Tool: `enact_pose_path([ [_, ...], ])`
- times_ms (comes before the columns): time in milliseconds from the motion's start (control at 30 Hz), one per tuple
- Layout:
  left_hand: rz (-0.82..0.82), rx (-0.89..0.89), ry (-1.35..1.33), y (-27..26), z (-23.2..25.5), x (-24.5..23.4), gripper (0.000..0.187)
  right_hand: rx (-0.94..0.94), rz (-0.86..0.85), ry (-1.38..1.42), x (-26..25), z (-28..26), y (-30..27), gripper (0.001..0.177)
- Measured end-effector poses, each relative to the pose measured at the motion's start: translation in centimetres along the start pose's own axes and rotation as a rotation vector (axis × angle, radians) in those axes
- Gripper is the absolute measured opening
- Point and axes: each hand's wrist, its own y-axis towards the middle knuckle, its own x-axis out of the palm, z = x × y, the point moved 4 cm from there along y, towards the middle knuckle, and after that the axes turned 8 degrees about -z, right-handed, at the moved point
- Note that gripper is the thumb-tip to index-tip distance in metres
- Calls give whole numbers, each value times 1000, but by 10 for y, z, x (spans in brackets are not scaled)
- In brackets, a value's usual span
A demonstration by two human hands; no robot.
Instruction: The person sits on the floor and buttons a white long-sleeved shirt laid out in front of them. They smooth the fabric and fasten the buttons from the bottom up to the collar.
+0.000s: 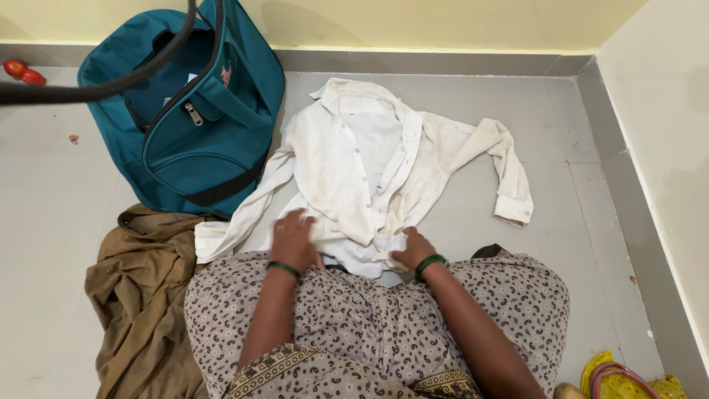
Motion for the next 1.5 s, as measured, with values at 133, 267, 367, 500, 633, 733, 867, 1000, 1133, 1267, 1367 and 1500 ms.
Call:
enact_pose_path([
  [133,-501,-57,127,16,18,11,57,134,41,-232,15,-17,-12,82],
  [267,-703,-233,89,24,8,2,74,262,-55,-241,19,-2,12,72],
  [367,-627,-242,69,25,-6,20,46,223,-123,-275,18,12,33,54],
  [500,-16,-233,-359,26,-37,28,26,232,219,-22,-19,10,11,42],
  [633,588,-292,-909,-2,-59,1,27,-441,1135,-128,-84,-11,-77,33],
  [733,689,-165,-1113,-24,-63,-19,13,-670,862,525,-117,12,-104,27],
  [867,604,-77,-1159,-46,-69,-38,15,-498,552,729,-112,28,-113,14],
  [1000,273,-433,-598,-47,-61,-46,18,-117,112,357,-59,15,-90,34],
  [1133,208,-577,-516,-45,-61,-43,17,-382,-347,24,-16,-4,-77,43],
  [1267,378,-399,-440,-43,-67,-39,16,-180,-346,-192,-3,-22,-83,45],
  [1367,253,-502,-479,-42,-68,-37,16,-35,-359,-445,-2,-32,-86,48],
  [1500,26,-668,-390,-41,-57,-48,28,56,-358,-369,1,-19,-70,47],
])
